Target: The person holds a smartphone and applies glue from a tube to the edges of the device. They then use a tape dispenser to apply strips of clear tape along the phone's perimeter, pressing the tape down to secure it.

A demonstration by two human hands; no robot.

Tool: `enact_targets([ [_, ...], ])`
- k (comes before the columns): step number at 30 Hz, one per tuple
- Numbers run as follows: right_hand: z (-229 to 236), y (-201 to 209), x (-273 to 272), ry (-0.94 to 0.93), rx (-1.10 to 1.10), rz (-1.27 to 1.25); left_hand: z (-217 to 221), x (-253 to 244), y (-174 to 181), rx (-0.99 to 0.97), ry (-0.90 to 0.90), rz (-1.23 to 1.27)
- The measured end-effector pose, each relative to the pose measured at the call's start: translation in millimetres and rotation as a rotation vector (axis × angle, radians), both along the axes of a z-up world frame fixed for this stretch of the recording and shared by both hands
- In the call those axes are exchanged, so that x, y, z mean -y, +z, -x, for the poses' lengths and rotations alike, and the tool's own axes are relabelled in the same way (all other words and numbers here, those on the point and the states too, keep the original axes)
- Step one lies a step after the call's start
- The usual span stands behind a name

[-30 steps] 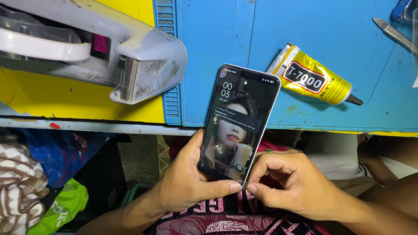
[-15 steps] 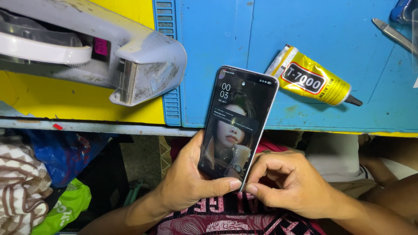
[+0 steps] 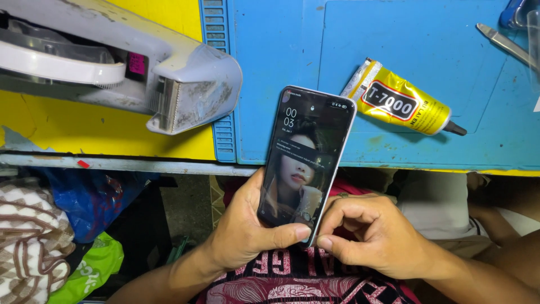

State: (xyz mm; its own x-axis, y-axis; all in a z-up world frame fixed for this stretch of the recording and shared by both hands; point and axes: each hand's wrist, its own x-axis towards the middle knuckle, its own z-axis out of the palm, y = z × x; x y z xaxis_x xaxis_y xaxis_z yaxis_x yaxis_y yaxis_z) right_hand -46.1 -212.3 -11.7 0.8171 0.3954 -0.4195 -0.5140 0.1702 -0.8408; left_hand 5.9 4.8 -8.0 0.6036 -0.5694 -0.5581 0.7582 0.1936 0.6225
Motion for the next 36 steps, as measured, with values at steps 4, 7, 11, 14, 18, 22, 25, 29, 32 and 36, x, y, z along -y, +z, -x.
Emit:
enact_targets([
  [4,1.6,-1.6,0.6,-0.002,-0.019,-0.004,-2.3,-1.0,2.9,-0.073,-0.026,0.052],
  [7,0.5,-1.5,0.0,-0.002,-0.004,-0.021,-1.3,-1.6,1.3,-0.086,-0.007,0.082],
  [11,-1.7,0.0,-1.9,-0.002,0.019,-0.061,4.8,-1.4,-5.8,-0.066,0.035,0.046],
  [14,-2.7,-0.1,-2.3,0.002,0.053,-0.069,7.3,0.0,-8.4,-0.105,0.08,0.069],
  [18,-7.9,0.6,-2.2,0.048,0.142,-0.02,8.8,0.2,-8.3,-0.17,0.112,0.176],
  [22,-11.6,2.6,-4.1,0.056,0.224,0.006,14.1,1.4,-10.1,-0.184,0.143,0.232],
  [25,-11.3,6.2,-7.6,0.013,0.231,0.007,11.8,0.9,-9.1,-0.253,0.12,0.257],
  [29,-9.9,9.0,-16.2,-0.068,0.251,0.059,12.7,-0.3,-9.0,-0.315,0.11,0.353],
  [32,-7.7,3.3,-26.0,-0.152,0.293,0.185,18.8,-3.9,-10.4,-0.417,0.149,0.431],
  [36,-20.6,0.2,-40.7,-0.293,0.422,0.283,27.1,-6.1,-17.0,-0.431,0.202,0.568],
])
